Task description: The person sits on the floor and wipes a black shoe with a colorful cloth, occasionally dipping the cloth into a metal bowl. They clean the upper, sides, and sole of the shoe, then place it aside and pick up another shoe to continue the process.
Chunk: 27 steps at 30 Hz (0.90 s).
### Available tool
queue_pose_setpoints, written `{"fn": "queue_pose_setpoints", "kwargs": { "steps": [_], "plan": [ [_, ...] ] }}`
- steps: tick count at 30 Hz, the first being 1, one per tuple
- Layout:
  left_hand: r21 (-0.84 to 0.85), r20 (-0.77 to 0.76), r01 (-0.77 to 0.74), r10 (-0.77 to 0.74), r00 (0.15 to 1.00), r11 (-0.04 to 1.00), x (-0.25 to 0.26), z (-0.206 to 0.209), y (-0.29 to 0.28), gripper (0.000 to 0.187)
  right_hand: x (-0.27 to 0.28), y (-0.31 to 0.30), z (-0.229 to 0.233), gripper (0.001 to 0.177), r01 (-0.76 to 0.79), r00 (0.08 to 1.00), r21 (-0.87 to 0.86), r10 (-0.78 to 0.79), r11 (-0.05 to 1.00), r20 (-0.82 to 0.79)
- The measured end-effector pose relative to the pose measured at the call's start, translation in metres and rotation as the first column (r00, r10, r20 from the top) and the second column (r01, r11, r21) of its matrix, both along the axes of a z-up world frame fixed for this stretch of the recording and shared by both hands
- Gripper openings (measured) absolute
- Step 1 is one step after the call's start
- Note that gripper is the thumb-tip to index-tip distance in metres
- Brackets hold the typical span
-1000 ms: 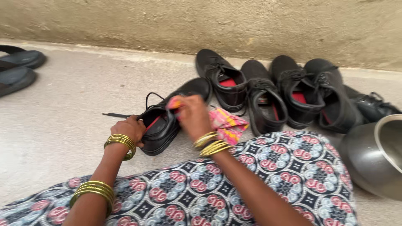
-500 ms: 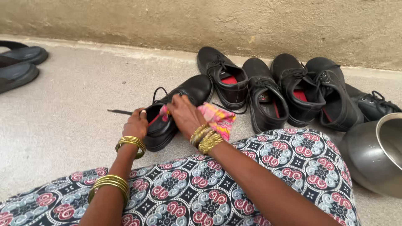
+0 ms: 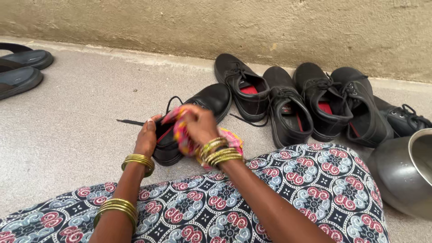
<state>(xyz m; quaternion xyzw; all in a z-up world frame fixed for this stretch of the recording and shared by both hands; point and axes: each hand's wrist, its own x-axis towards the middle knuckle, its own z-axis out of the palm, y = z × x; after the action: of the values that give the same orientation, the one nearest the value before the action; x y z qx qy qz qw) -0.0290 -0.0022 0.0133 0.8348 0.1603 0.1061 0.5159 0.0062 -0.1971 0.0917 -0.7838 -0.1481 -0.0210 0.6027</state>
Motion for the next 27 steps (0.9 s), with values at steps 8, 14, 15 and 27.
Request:
{"fn": "queue_pose_setpoints", "kwargs": {
  "steps": [8, 14, 15, 27],
  "plan": [
    [-0.858, 0.034, 0.008, 0.042, 0.999, 0.514, -0.015, 0.032, -0.012, 0.083, -0.042, 0.046, -0.005, 0.024, 0.059, 0.894, -0.424, 0.141, 0.904, 0.426],
    [-0.91, 0.031, -0.016, 0.108, 0.994, 0.415, -0.027, 0.042, -0.012, 0.1, -0.052, 0.009, 0.008, 0.039, -0.359, 0.677, -0.328, 0.486, 0.874, 0.553],
    [-0.917, 0.015, -0.033, 0.116, 0.993, 0.398, -0.026, 0.043, -0.015, 0.102, -0.046, 0.004, 0.009, 0.04, -0.367, 0.666, -0.333, 0.495, 0.869, 0.558],
    [-0.817, 0.06, -0.022, 0.122, 0.991, 0.577, -0.022, 0.041, -0.012, 0.092, -0.038, -0.004, 0.006, 0.045, -0.539, 0.599, -0.376, 0.657, 0.754, 0.458]
  ]
}}
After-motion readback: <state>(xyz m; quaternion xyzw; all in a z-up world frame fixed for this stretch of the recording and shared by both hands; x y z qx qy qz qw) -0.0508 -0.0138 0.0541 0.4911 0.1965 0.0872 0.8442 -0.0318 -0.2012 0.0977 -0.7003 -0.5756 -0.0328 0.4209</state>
